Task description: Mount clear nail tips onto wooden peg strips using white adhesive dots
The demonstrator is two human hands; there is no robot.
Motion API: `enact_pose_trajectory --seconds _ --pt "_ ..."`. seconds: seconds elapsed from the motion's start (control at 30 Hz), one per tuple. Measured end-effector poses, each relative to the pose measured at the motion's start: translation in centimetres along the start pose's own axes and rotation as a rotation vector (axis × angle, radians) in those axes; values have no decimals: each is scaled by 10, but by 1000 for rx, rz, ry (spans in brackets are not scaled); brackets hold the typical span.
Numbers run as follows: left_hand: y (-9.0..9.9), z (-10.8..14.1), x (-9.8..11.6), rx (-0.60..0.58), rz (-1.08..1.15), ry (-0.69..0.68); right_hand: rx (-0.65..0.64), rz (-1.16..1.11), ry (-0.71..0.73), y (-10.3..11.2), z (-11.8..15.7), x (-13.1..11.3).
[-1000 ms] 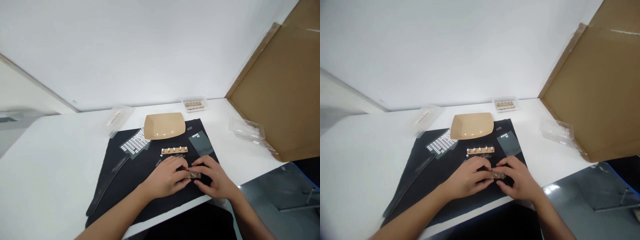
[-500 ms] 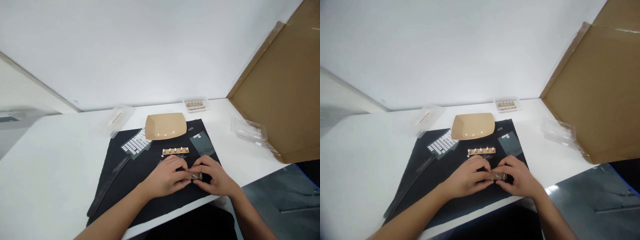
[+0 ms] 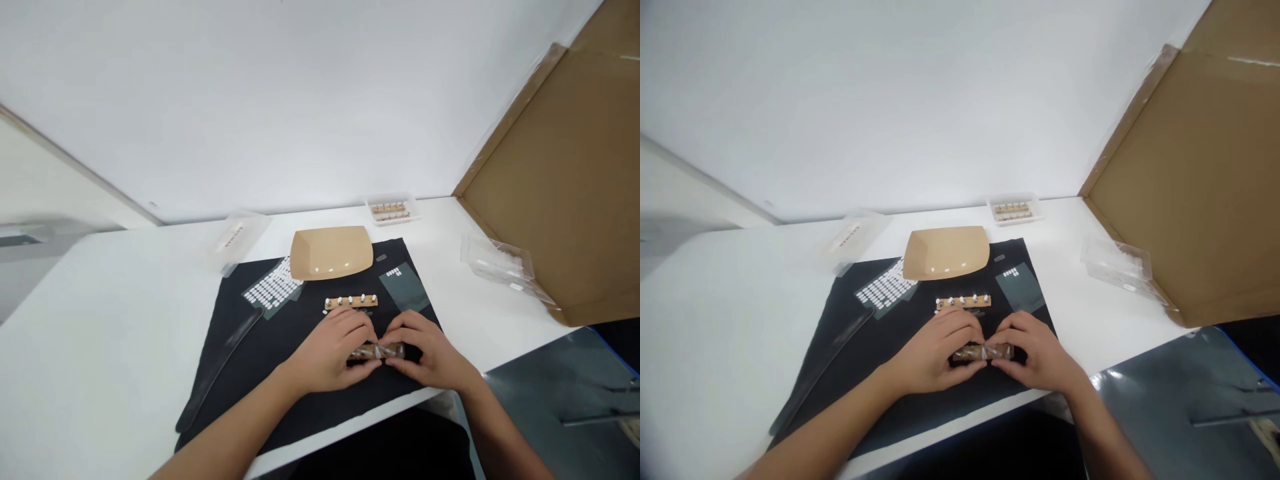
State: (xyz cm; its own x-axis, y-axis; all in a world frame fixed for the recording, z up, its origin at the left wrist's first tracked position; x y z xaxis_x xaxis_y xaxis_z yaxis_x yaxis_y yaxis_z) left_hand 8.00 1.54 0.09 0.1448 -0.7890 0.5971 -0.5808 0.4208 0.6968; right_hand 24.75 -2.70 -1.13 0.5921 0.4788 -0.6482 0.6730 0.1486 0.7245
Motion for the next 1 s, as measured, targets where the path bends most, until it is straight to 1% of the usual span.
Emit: enact_pose_trajectory --seconds 0.17,0.37,0.47,0.73,1.0 --pt "1 -2 2 -10 -2 -2 3 -7 -14 -1 2 0" --pt "2 -1 5 40 8 -9 84 22 -50 3 11 1" --pt "0 -1 8 41 22 -12 113 48 -45 5 14 1" --pt "-7 -3 10 58 0 -35 135 67 -28 4 15 2" --pt "-2 -4 14 84 10 -84 142 42 -12 5 16 2"
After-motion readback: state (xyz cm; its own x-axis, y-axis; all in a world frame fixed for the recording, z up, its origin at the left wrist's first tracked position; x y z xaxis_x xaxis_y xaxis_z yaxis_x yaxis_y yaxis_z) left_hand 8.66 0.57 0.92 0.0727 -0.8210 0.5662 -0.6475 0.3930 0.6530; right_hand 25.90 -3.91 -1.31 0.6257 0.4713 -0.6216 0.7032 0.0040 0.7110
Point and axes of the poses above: each hand's wrist, its own z-axis away from the middle knuckle, its own y-axis out of the back of the hand, x = y × z, the point moved 7 cm from there along -z, towards the middle knuckle, and after that the axes turned 7 degrees about z, right-handed, at the moved point
